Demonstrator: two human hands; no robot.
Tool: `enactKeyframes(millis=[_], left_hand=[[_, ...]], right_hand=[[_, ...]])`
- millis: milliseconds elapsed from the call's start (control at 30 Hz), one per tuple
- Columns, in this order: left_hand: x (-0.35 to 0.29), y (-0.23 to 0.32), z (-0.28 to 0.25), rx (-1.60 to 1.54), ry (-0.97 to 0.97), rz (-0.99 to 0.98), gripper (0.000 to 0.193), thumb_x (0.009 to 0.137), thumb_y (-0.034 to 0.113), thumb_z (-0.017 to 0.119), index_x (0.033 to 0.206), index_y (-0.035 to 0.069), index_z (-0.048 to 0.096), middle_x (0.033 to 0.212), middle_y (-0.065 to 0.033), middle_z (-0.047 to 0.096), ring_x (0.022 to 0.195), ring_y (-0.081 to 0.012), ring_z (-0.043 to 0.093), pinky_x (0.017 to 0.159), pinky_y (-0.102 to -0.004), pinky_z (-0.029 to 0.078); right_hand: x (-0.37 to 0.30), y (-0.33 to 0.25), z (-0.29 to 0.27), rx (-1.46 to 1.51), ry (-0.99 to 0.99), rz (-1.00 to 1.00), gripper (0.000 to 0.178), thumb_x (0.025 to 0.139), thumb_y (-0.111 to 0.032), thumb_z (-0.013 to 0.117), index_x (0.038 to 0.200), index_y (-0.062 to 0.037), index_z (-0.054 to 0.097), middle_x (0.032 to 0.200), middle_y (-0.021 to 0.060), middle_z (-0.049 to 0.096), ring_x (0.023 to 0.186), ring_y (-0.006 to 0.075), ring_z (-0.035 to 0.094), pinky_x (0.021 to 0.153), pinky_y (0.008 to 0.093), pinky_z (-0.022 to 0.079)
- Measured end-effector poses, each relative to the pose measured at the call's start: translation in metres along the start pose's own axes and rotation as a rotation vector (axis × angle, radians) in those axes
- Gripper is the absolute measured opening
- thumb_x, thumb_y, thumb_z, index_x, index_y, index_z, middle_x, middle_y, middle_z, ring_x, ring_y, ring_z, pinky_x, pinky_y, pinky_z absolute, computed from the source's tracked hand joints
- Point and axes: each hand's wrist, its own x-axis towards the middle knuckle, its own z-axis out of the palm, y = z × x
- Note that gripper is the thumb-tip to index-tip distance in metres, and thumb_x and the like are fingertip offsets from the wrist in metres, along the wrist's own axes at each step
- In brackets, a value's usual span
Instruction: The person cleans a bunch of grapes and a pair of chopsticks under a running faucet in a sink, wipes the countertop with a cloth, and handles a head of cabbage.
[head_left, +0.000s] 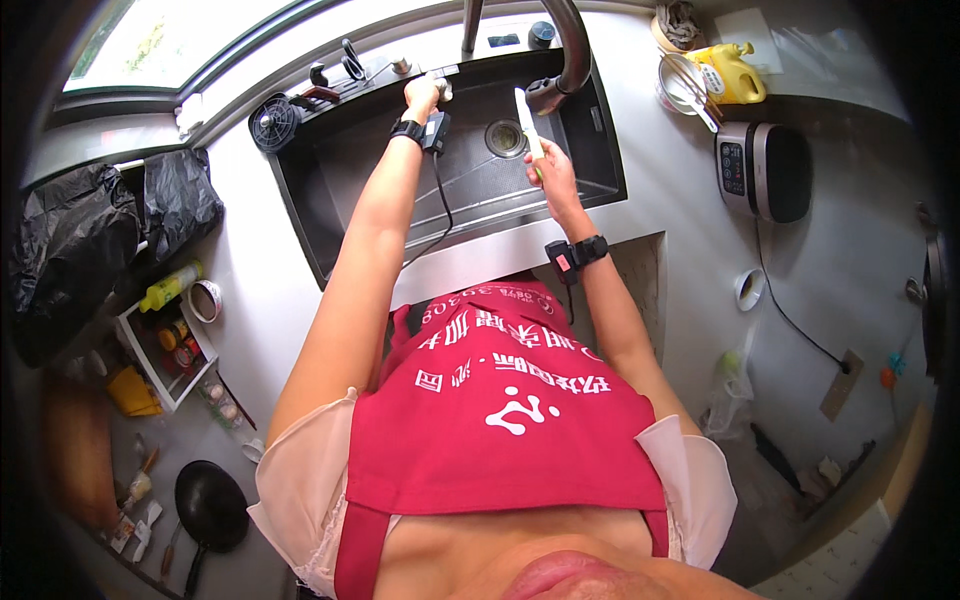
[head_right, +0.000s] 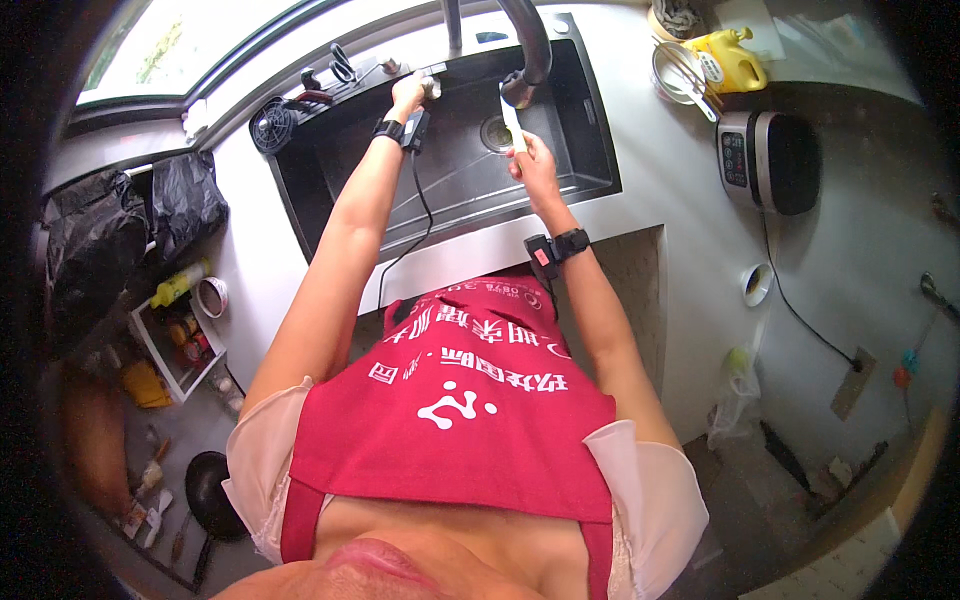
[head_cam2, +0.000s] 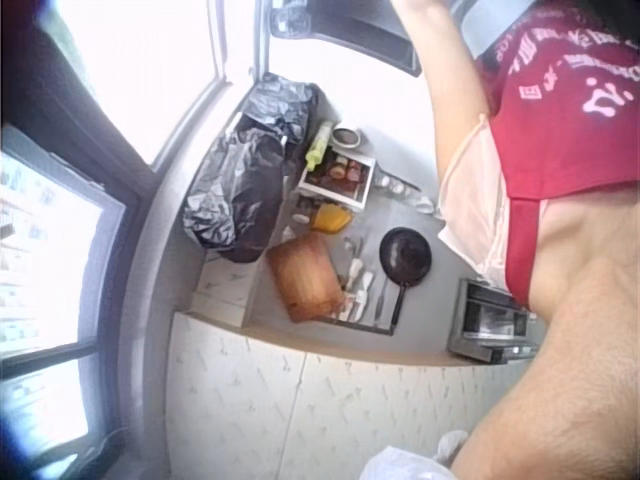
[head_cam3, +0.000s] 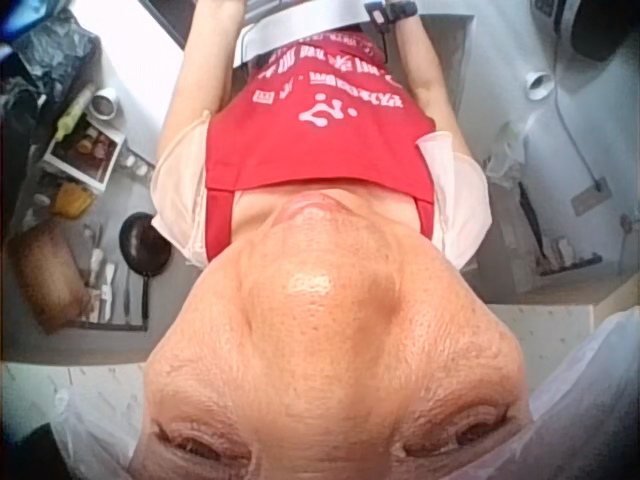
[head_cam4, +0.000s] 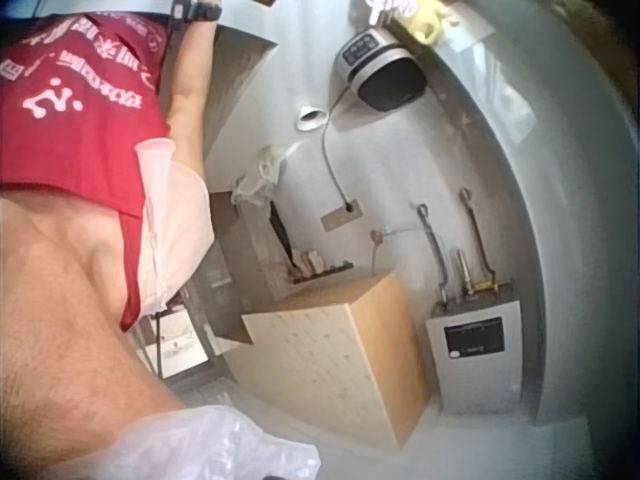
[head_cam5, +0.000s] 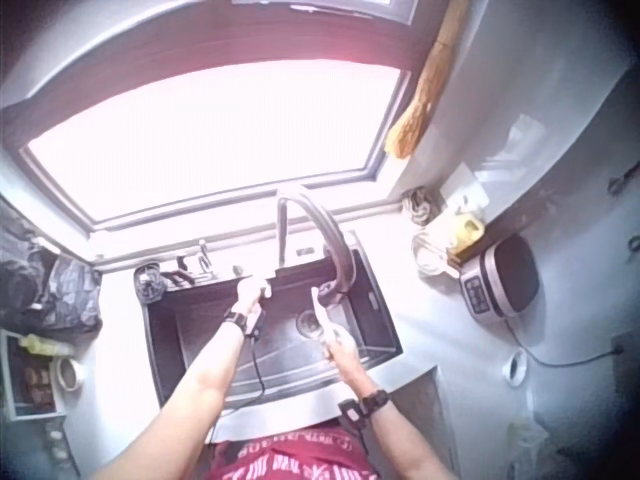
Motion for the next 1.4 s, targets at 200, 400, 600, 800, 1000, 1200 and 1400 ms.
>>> enactKeyframes(millis=[200, 400, 600, 800, 1000, 1200, 1400], left_hand=[[-0.004, -0.004, -0.011, 0.097, 0.014, 0.035, 0.032, 0.098, 0.031, 0.046, 0.096, 0.007, 0.067, 0.082, -0.0146, 0.070, 0.080, -0.0286, 0.070, 0.073, -0.0429, 0.053], [0.000, -0.006, -0.017, 0.141, 0.005, 0.035, 0.032, 0.098, 0.031, 0.047, 0.098, 0.007, 0.068, 0.086, -0.0151, 0.071, 0.084, -0.0292, 0.070, 0.075, -0.0429, 0.053], [-0.005, -0.007, -0.017, 0.154, 0.026, 0.046, 0.029, 0.097, 0.030, 0.049, 0.102, 0.009, 0.067, 0.087, -0.0146, 0.072, 0.084, -0.0305, 0.070, 0.074, -0.0433, 0.052], [-0.004, -0.013, -0.010, 0.047, 0.082, 0.028, 0.027, 0.096, 0.030, 0.051, 0.105, 0.011, 0.068, 0.089, -0.0141, 0.072, 0.084, -0.0314, 0.069, 0.074, -0.0437, 0.052], [-0.003, -0.010, -0.006, -0.094, 0.055, -0.047, 0.040, 0.102, 0.033, 0.044, 0.100, 0.003, 0.071, 0.091, -0.0151, 0.073, 0.086, -0.0285, 0.071, 0.078, -0.0396, 0.056], [-0.001, -0.018, -0.005, 0.132, 0.119, 0.040, 0.031, 0.100, 0.030, 0.047, 0.102, 0.010, 0.071, 0.095, -0.0117, 0.073, 0.089, -0.0282, 0.069, 0.081, -0.0399, 0.054], [-0.001, -0.013, -0.003, -0.006, 0.085, -0.087, 0.030, 0.099, 0.029, 0.048, 0.104, 0.010, 0.071, 0.096, -0.0127, 0.072, 0.090, -0.0285, 0.070, 0.082, -0.0396, 0.054]], right_hand=[[0.002, -0.005, 0.004, -0.018, -0.024, 0.008, 0.042, 0.095, -0.007, 0.052, 0.136, -0.0004, 0.046, 0.091, 0.0023, 0.059, 0.064, 0.0046, 0.047, 0.053, 0.0176, 0.035], [0.009, -0.010, 0.006, -0.027, -0.056, 0.002, 0.041, 0.095, -0.005, 0.052, 0.135, -0.0006, 0.047, 0.090, 0.0031, 0.060, 0.062, 0.0042, 0.047, 0.052, 0.0178, 0.036], [0.008, -0.009, 0.012, -0.043, -0.048, 0.027, 0.042, 0.095, -0.005, 0.054, 0.136, 0.0000, 0.045, 0.090, 0.0031, 0.059, 0.061, 0.0040, 0.044, 0.051, 0.0175, 0.032], [0.011, -0.011, 0.015, -0.057, -0.067, 0.039, 0.042, 0.095, -0.004, 0.052, 0.136, 0.0005, 0.045, 0.091, 0.0035, 0.059, 0.061, 0.0041, 0.044, 0.051, 0.0177, 0.032], [0.013, -0.013, 0.016, -0.089, -0.052, 0.045, 0.042, 0.095, -0.004, 0.050, 0.136, 0.0009, 0.044, 0.092, 0.0039, 0.059, 0.061, 0.0039, 0.043, 0.050, 0.0176, 0.032], [0.012, -0.011, 0.017, -0.083, -0.058, 0.052, 0.041, 0.096, -0.004, 0.050, 0.137, 0.0007, 0.043, 0.091, 0.0042, 0.059, 0.061, 0.0035, 0.042, 0.051, 0.0171, 0.032], [0.013, -0.009, 0.015, -0.108, -0.050, 0.056, 0.042, 0.096, -0.005, 0.050, 0.137, 0.0008, 0.043, 0.091, 0.0041, 0.059, 0.061, 0.0035, 0.042, 0.052, 0.0169, 0.032]])
